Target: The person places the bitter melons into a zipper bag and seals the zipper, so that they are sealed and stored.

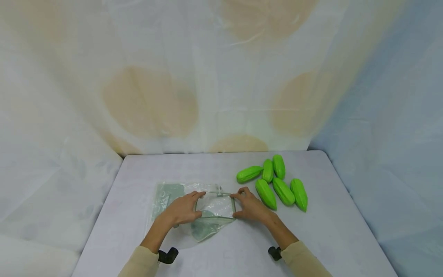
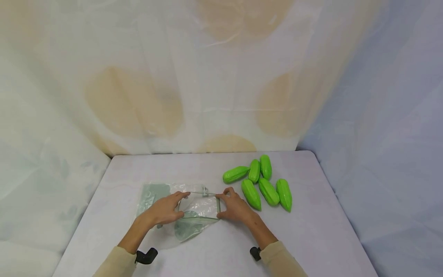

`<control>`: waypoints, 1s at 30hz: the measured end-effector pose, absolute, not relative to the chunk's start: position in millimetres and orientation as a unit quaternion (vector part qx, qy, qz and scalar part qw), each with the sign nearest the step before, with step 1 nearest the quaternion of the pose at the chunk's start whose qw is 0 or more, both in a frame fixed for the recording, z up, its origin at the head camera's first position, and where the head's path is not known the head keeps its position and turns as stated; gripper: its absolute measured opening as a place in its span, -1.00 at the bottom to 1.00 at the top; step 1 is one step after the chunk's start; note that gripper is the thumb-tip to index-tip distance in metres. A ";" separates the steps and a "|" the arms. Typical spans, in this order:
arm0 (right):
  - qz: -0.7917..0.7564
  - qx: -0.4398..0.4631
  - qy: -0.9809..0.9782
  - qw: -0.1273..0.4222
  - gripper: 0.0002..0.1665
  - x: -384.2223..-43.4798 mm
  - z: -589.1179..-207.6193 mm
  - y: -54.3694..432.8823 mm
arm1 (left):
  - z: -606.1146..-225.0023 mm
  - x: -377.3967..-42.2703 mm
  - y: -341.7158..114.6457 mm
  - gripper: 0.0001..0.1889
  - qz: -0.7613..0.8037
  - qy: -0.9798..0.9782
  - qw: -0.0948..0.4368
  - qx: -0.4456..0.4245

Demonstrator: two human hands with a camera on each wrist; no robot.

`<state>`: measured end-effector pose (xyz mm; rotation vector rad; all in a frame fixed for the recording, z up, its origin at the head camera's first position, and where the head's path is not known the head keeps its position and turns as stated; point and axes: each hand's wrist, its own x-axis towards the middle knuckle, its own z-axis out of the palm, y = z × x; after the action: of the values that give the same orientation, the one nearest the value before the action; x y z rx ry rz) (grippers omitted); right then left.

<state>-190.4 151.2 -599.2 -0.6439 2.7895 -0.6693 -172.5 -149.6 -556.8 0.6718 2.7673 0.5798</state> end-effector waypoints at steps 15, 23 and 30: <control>-0.214 -0.218 0.949 0.080 -0.17 -183.5 -595.6 151.2 | -573.4 -166.1 -139.3 -0.14 0.280 0.924 0.093 0.241; -0.202 -0.223 0.951 0.075 -0.18 -182.5 -593.7 149.9 | -572.2 -164.9 -129.5 -0.12 0.287 0.924 0.086 0.238; -0.188 -0.235 0.951 0.068 -0.16 -180.8 -589.0 149.8 | -572.0 -165.3 -125.7 -0.12 0.270 0.930 0.083 0.234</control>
<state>-180.8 149.8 -589.0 -0.7087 2.8644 -0.5676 -165.3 -125.7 -572.0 0.6972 2.7773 0.8054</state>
